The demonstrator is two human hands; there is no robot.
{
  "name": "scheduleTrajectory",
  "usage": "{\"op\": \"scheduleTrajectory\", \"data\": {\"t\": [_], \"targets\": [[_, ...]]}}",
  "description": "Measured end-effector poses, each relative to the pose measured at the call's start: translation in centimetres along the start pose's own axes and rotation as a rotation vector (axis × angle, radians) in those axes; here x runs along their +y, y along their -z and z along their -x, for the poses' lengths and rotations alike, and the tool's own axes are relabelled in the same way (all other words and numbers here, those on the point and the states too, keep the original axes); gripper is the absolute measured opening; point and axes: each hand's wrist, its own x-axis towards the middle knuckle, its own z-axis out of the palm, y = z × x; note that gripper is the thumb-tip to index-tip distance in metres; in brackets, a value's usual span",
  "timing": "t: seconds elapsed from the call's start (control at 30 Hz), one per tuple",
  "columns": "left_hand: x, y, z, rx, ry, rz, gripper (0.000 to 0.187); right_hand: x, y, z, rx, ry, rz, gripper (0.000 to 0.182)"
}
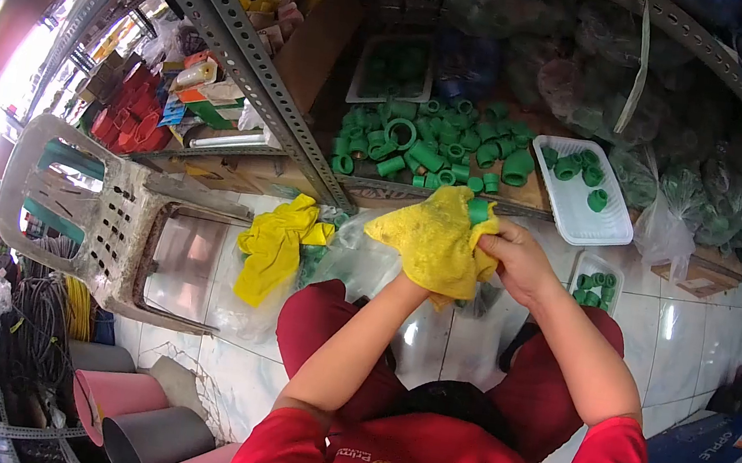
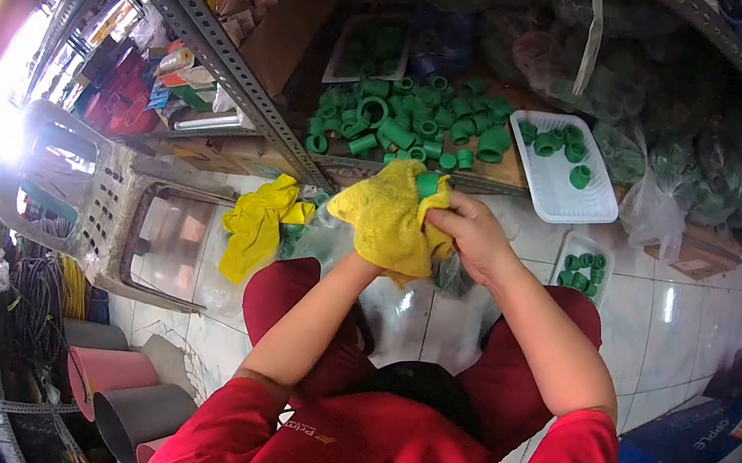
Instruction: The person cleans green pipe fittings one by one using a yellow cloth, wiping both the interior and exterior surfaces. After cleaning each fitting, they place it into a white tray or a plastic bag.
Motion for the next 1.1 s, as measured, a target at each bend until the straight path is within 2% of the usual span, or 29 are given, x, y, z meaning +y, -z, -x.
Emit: {"op": "scheduleTrajectory", "data": {"t": [0.03, 0.07, 0.13, 0.2, 0.27, 0.3, 0.37, 0.4, 0.53, 0.6, 0.63, 0.7, 0.73, 0.77, 0.83, 0.93, 1.03, 1.07, 1.1], "targets": [[-0.1, -0.3, 0.2, 0.001, -0.001, 0.0, 0.045, 0.0, 0.0, 0.0, -0.033, 0.02, -0.332, 0.023], [0.3, -0.2, -0.2, -0.018, -0.016, -0.024, 0.044, 0.2, -0.3, 0.0, -0.007, 0.034, -0.424, 0.025], [0.9, 0.1, -0.7, -0.035, -0.031, -0.047, 0.043, 0.4, -0.6, -0.1, 0.001, 0.064, -0.403, 0.024], [1.1, 0.5, -0.8, 0.028, 0.038, 0.016, 0.043, 0.4, -0.5, -0.1, 0.008, 0.093, -0.387, 0.023], [0.8, 0.6, -0.6, -0.004, 0.1, 0.055, 0.045, 0.0, -0.1, -0.3, 0.061, 0.172, 0.283, 0.021], [0.5, 0.6, -0.2, -0.032, 0.163, 0.093, 0.046, 0.0, 0.4, -0.4, 0.063, 0.171, 0.283, 0.021], [-1.3, 0.2, 1.4, -0.094, 0.227, 0.189, 0.048, 0.0, 1.2, -0.7, -0.037, 0.479, 1.065, 0.02], [-2.0, 0.2, 1.9, -0.154, 0.29, 0.283, 0.051, 0.0, 0.4, -0.1, 0.033, 0.463, 1.165, 0.02], [-4.2, -1.1, 2.8, -0.28, 0.367, 0.243, 0.053, 0.4, 0.3, -0.1, 0.034, 0.393, 1.367, 0.019], [-4.6, -2.1, 2.8, -0.216, 0.212, 0.292, 0.052, 1.7, 0.8, -0.9, -0.057, 0.26, 0.854, 0.018], [-4.7, -2.3, 3.1, -0.217, 0.21, 0.292, 0.052, 2.0, 1.3, -1.1, -0.055, 0.261, 0.854, 0.018], [-1.3, 0.5, 0.6, -0.178, 0.097, 0.131, 0.051, 1.1, 1.1, -1.1, -0.031, -0.028, 0.442, 0.019], [-1.3, 0.4, 0.5, -0.179, 0.096, 0.131, 0.051, 0.3, 0.4, -0.6, -0.061, 0.025, 0.17, 0.021], [-1.2, 0.2, 0.3, -0.119, 0.125, 0.156, 0.047, 0.3, -0.1, -0.5, -0.059, 0.031, 0.172, 0.021], [-1.0, -0.1, -0.2, -0.055, 0.149, 0.183, 0.044, 0.5, -0.8, -0.2, 0.008, 0.157, -0.029, 0.022], [-0.7, -0.6, 0.4, 0.027, 0.132, 0.182, 0.043, 0.2, -1.2, -0.3, 0.107, 0.186, 0.001, 0.026], [-1.7, -2.1, 1.2, 0.07, 0.196, 0.283, 0.035, 0.2, -0.9, -0.4, 0.089, 0.229, -0.036, 0.029], [-0.9, -1.1, 0.6, 0.053, 0.308, 0.477, 0.032, 0.0, -0.6, -0.3, 0.089, 0.233, -0.035, 0.029], [-0.3, -0.4, 0.0, 0.034, 0.421, 0.671, 0.029, -0.4, -0.2, -0.1, 0.023, 0.218, -0.191, 0.029]]}}
